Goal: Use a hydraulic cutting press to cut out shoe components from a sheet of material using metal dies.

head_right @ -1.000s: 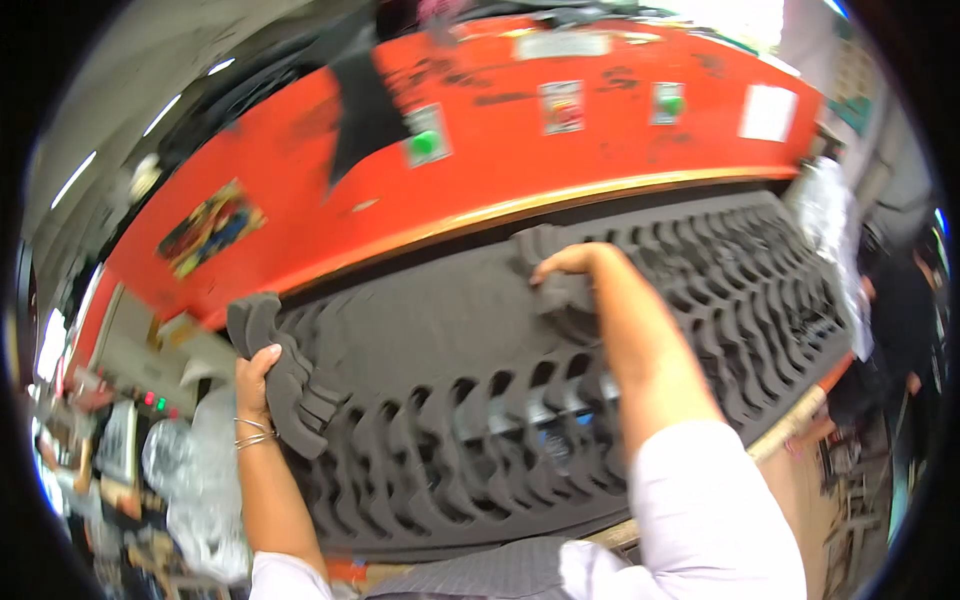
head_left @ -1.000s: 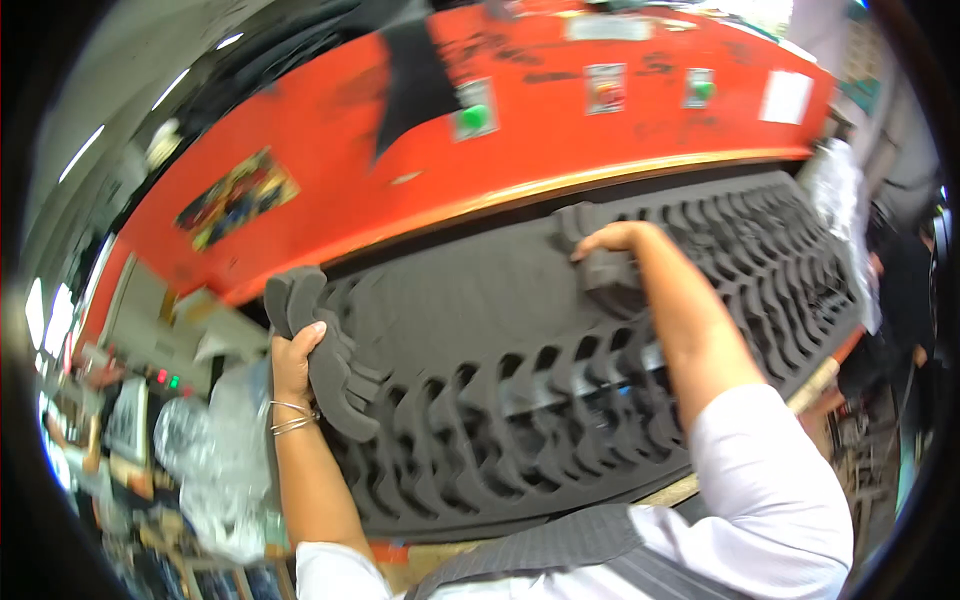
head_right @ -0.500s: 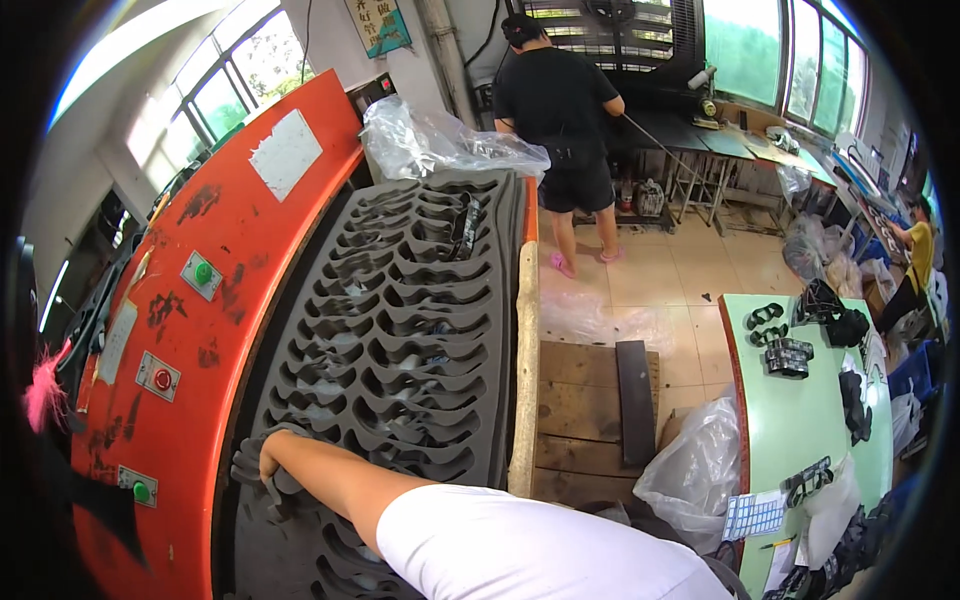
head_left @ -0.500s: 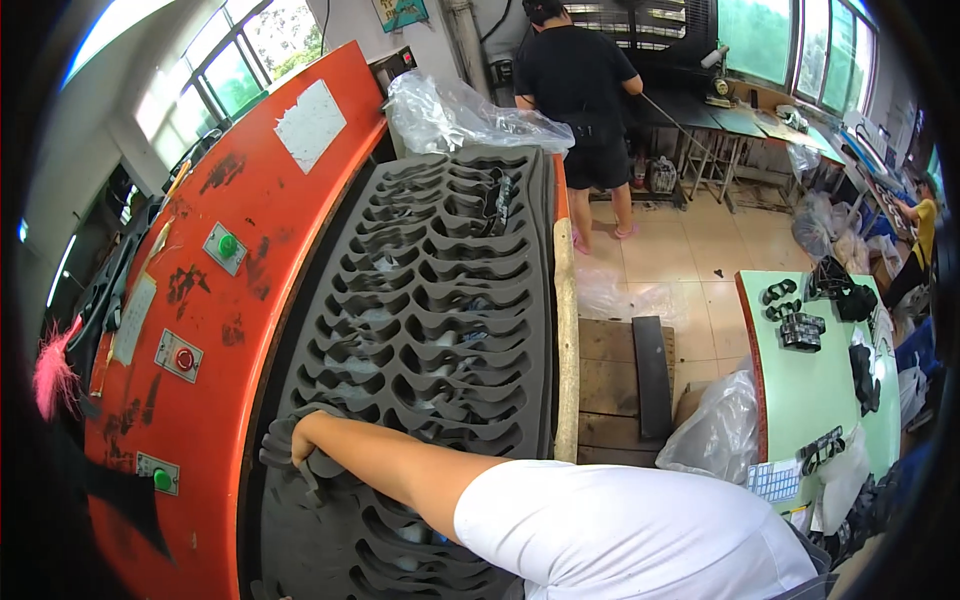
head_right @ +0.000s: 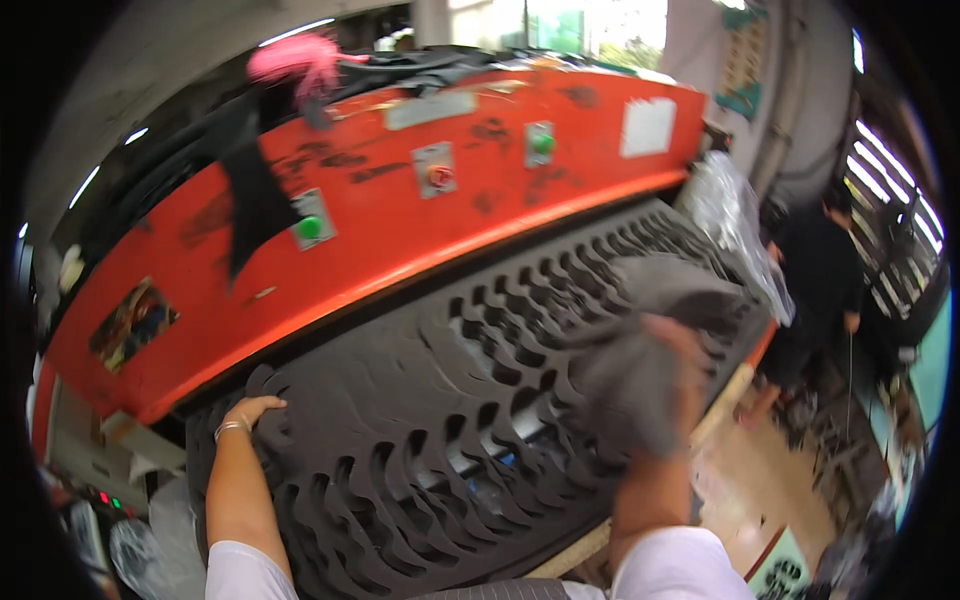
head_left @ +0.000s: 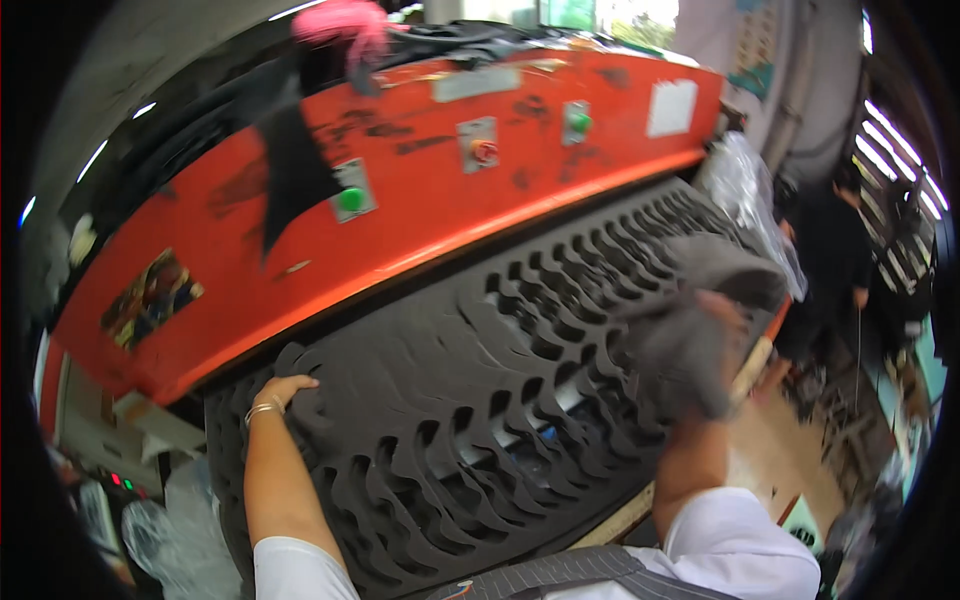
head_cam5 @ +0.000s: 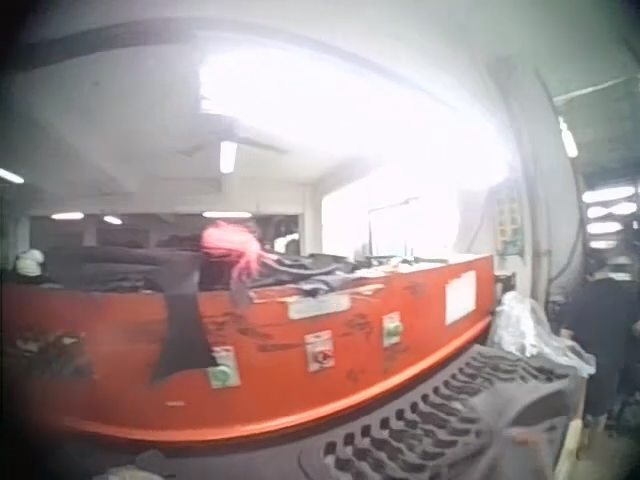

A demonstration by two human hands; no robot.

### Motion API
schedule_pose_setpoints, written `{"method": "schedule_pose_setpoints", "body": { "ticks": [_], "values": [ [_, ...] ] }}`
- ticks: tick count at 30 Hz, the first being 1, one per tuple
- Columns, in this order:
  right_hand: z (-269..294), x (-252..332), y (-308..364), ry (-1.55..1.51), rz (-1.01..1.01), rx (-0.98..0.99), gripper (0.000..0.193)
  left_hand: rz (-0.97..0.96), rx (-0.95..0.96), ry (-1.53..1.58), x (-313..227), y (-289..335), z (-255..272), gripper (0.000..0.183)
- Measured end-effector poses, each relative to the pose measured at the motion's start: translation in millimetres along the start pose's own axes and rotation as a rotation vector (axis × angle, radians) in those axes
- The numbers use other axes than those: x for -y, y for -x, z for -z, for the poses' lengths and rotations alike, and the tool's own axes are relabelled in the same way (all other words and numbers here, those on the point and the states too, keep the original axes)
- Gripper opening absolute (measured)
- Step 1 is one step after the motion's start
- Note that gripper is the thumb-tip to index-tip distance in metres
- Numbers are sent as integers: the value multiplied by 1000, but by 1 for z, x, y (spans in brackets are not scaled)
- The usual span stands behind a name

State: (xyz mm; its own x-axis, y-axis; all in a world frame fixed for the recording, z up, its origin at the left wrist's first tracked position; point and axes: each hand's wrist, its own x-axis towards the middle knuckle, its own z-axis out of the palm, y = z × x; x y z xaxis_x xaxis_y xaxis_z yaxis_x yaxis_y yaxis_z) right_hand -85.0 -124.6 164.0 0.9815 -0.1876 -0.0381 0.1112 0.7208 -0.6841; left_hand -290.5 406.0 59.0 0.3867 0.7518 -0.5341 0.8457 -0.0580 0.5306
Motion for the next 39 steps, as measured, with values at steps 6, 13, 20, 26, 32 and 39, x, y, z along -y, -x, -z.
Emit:
{"method": "schedule_pose_setpoints", "body": {
  "ticks": [6, 13, 20, 26, 32, 39],
  "values": [
    [-83, -5, 69, 352, -308, 818, 46, -8, 7, 138, 37, 37, 5, 65],
    [-89, -234, -6, 1379, -544, 1085, 66, -50, -20, 350, 20, 52, -16, 53],
    [-134, -250, 32, 1970, -275, 1062, 90, -177, -161, 478, 70, 19, -2, 53],
    [-146, -239, 46, 1994, -452, 1097, 91, -770, -471, 949, 118, 46, -17, 45],
    [-125, -285, -18, 1894, -535, 1016, 65, -929, -303, 535, 117, 61, -52, 44],
    [-108, -350, -91, 1476, -716, 1293, 57, -1155, -594, -301, 52, 97, -82, 60]
  ]
}}
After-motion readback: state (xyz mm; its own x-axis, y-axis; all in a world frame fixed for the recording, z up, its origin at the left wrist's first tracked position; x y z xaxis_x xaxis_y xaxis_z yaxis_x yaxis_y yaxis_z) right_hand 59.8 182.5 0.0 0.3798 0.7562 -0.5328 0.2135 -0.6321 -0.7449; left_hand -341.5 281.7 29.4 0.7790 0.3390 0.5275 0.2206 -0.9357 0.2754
